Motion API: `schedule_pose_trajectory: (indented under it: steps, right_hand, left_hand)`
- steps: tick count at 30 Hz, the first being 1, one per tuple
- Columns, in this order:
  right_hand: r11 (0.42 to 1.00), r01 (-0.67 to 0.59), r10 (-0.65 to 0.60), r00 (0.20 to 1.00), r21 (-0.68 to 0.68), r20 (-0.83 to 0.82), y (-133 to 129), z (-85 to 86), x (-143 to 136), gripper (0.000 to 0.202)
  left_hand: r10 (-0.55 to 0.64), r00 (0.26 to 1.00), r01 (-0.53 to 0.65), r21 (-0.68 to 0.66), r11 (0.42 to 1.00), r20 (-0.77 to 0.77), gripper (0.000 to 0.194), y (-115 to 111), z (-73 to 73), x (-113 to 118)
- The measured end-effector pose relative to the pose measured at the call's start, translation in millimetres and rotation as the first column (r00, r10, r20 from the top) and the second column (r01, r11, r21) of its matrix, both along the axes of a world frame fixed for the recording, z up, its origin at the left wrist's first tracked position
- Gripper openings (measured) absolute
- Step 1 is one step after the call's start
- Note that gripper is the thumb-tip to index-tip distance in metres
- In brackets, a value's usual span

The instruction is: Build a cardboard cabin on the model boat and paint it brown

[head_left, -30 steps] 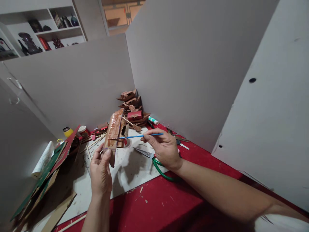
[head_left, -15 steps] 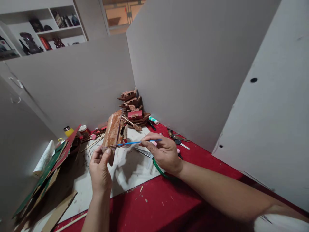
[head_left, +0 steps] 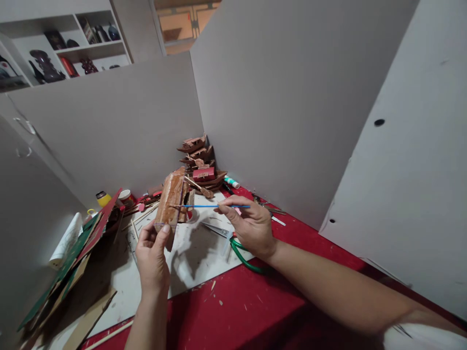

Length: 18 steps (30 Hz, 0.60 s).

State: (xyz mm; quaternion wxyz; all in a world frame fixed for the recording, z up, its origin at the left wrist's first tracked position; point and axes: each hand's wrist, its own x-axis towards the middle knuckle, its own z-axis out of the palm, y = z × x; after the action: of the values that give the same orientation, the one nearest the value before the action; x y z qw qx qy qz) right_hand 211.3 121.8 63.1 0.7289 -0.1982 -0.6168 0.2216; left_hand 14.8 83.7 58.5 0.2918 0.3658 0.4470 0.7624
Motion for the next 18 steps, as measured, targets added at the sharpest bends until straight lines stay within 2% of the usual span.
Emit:
schedule_pose_trajectory:
  steps: [7, 13, 18]
  right_hand:
    - [0.984, -0.057, 0.039, 0.993, 0.171, 0.108, -8.4, -0.7, -0.4, 0.013]
    - [0.984, 0.065, -0.081, 0.993, 0.168, 0.085, 0.1, -2.9, 2.5, 0.010]
    - [0.960, -0.018, -0.035, 0.983, 0.281, 0.181, -8.4, -1.6, 2.2, 0.016]
  left_hand:
    - [0.046, 0.997, -0.047, 0.010, 0.999, 0.063, 0.038, 1.5, 2.0, -4.8]
    - [0.045, 0.997, -0.045, 0.008, 0.999, 0.062, 0.039, 1.4, 2.2, -4.0]
    - [0.091, 0.993, -0.091, -0.002, 0.996, 0.072, 0.038, 2.5, 0.7, -4.7]
